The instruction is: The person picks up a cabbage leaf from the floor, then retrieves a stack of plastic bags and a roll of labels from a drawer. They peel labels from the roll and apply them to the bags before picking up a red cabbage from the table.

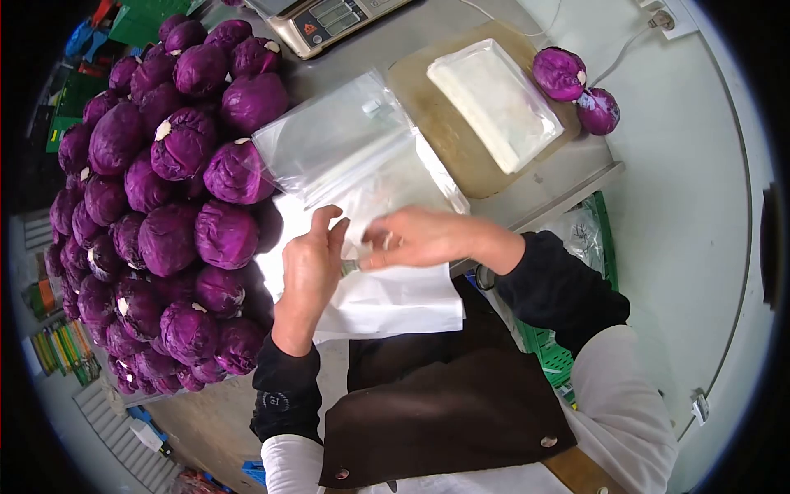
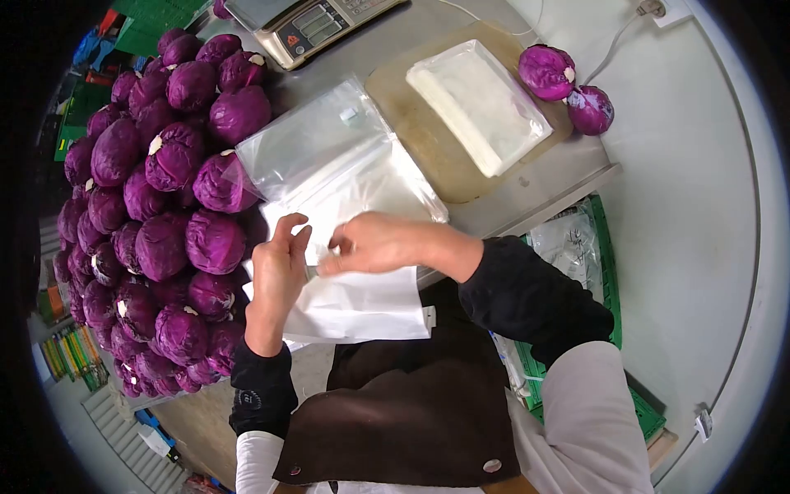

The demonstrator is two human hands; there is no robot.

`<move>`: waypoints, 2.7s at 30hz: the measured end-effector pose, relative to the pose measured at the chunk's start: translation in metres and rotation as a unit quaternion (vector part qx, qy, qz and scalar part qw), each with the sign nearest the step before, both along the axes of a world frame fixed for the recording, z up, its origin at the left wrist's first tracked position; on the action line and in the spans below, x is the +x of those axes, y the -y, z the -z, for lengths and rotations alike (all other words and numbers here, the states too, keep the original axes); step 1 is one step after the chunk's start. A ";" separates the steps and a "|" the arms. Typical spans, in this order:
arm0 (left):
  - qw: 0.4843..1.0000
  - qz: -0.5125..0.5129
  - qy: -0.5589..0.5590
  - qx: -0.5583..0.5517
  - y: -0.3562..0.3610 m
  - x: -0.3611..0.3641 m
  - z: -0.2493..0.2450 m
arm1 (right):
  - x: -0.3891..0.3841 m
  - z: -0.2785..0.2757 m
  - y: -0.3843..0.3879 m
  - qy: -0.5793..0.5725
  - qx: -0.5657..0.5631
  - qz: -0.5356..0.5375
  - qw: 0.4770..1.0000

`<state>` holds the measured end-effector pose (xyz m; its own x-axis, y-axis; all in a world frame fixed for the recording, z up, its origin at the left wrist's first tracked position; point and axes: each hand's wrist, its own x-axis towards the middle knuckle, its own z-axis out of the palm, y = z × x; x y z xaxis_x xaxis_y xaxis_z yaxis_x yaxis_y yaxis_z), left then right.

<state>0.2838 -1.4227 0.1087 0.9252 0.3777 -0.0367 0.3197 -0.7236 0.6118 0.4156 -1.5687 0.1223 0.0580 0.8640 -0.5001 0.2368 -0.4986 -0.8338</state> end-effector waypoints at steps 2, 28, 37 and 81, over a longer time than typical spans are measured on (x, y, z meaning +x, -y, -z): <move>0.999 -0.003 -0.031 -0.030 0.001 -0.001 -0.009 | -0.009 0.013 0.009 -0.048 0.032 0.021 0.998; 0.886 0.039 -0.127 -0.445 -0.015 -0.042 -0.014 | -0.004 0.010 0.075 -0.086 0.023 0.137 0.987; 0.872 0.001 -0.187 -0.452 -0.013 -0.047 -0.014 | -0.009 0.010 0.086 0.000 0.070 0.089 0.994; 0.804 0.046 -0.241 -0.542 -0.008 -0.045 0.000 | -0.027 0.012 0.054 -0.092 0.060 0.044 0.993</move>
